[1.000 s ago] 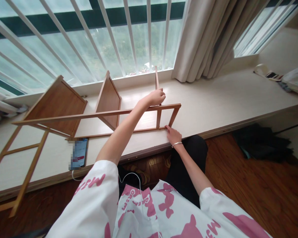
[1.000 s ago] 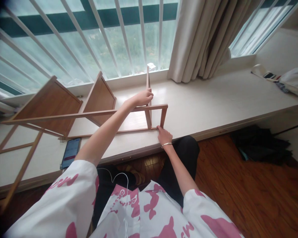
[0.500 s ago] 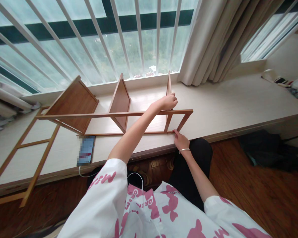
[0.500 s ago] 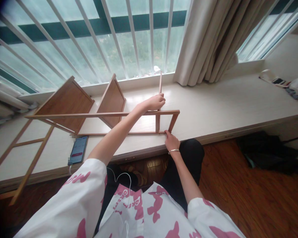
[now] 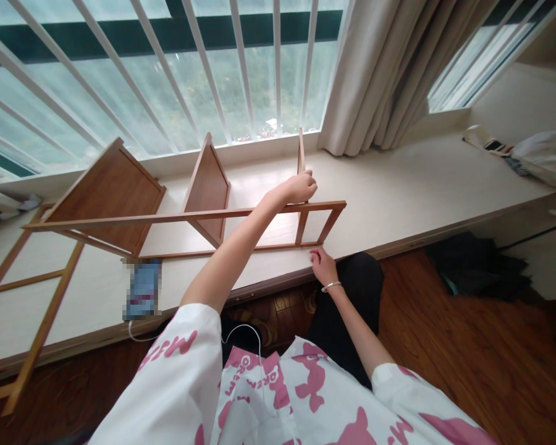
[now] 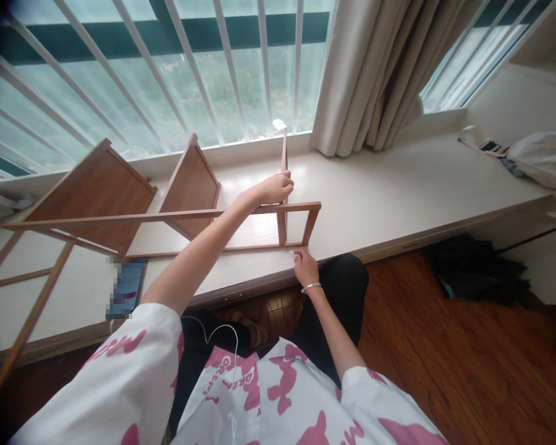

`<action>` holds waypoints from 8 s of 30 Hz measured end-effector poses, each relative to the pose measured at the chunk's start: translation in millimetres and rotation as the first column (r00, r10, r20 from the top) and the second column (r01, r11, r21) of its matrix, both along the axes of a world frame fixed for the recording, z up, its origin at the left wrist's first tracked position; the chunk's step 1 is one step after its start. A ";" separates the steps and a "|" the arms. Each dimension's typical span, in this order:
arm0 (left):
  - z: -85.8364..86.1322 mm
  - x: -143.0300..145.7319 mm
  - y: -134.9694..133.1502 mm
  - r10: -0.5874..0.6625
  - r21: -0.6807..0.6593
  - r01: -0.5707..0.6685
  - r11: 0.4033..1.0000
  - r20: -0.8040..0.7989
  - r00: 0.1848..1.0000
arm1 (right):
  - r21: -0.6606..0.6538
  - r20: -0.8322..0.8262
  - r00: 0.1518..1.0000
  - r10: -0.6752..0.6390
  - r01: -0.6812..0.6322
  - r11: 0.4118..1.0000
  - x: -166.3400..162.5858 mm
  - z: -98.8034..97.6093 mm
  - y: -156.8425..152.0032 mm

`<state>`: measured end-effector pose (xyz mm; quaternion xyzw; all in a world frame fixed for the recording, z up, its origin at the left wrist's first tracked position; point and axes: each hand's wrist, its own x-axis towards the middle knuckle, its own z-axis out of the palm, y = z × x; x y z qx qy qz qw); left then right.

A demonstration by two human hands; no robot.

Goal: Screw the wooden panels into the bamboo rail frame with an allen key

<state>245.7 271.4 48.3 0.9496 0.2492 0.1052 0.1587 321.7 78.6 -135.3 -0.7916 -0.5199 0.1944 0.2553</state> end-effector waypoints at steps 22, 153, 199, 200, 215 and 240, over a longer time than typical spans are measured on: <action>3.6 3.1 -2.5 -0.010 -0.024 0.010 1.000 0.017 1.000 | -0.304 0.360 0.899 0.249 -0.139 0.942 7.0 23.5 33.1; 5.5 4.7 -29.4 -0.063 0.022 0.064 0.998 -0.057 0.996 | -0.257 0.368 0.930 0.012 0.090 0.962 -33.4 8.9 -6.3; 0.9 19.1 -16.1 -0.019 -0.040 0.019 0.999 -0.008 1.000 | -0.302 0.349 0.921 0.172 -0.063 0.951 -5.1 1.8 18.1; 1.5 18.8 -16.6 -0.022 -0.041 0.021 0.999 -0.008 1.000 | -0.296 0.339 0.927 0.164 -0.060 0.953 -5.4 3.0 17.4; -0.3 19.1 -14.7 -0.025 -0.024 0.025 0.999 -0.001 1.000 | -0.023 -0.807 0.536 -0.250 0.393 0.919 -30.5 -26.8 -57.0; 2.5 18.3 -19.3 -0.012 -0.018 0.012 1.000 0.010 1.000 | 0.156 -0.191 0.961 0.200 -0.172 0.973 -4.2 3.6 -47.8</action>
